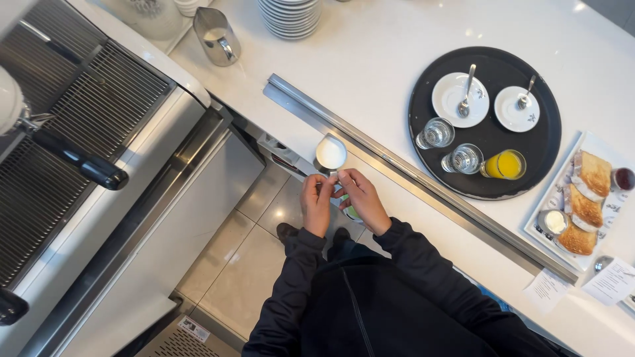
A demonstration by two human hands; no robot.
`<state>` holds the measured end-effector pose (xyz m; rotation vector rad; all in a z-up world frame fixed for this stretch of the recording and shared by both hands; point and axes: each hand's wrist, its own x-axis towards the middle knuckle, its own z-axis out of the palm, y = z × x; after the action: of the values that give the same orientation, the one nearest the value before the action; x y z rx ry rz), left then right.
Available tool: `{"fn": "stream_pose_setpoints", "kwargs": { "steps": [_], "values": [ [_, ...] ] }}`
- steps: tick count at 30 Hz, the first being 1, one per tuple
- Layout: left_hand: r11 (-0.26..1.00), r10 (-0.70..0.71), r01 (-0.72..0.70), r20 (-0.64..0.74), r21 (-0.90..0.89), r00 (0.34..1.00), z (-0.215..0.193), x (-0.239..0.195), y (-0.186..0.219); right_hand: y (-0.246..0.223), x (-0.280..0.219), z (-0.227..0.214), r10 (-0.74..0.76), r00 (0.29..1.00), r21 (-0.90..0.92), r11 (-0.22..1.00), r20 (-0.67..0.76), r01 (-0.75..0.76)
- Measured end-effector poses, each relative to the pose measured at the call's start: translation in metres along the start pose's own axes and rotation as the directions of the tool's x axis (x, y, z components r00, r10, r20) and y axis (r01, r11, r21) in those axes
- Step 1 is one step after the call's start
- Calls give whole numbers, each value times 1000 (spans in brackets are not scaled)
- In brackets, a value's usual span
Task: The person steams milk in a metal pitcher using an espresso machine, then pours the milk into two separate cups of espresso to create latte art. They place the finished cups on a tray with other items and clean the portafilter before handling a receipt.
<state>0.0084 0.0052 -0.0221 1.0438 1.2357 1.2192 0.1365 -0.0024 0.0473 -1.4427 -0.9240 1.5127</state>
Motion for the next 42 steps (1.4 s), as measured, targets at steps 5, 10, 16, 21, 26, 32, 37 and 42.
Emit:
{"fn": "stream_pose_setpoints", "kwargs": {
  "steps": [5, 10, 16, 21, 26, 32, 37, 42],
  "values": [
    [974, -5, 29, 107, -223, 994, -26, -1, 18, 8, 7, 13, -13, 999, 83, 996, 32, 10],
    [982, -22, 71, 266, -175, 964, -75, -42, 63, 52, 27, 12, -76, 997, 205, 976, 29, 69],
    [918, 398, -254, 711, -306, 580, -133, -105, 212, 50, 39, 21, -225, 974, 72, 972, 14, 223],
    [873, 460, -96, 743, -478, 487, -142, -143, 202, -3, 32, 61, -264, 935, -83, 954, 237, 290],
    [836, 515, -215, 587, -506, 625, -145, -180, 202, -20, 21, 96, -186, 831, -82, 960, 524, 266],
    [782, 573, -366, 354, -504, 739, -149, -235, 196, -22, -2, 139, -3, 657, -186, 958, 754, 217],
    [734, 640, -502, 219, -458, 737, -189, -258, 198, -19, -16, 190, 58, 539, -227, 941, 840, 252],
    [692, 691, -588, 150, -419, 707, -261, -279, 199, -16, -43, 262, 42, 444, -263, 854, 895, 449]
  ]
}}
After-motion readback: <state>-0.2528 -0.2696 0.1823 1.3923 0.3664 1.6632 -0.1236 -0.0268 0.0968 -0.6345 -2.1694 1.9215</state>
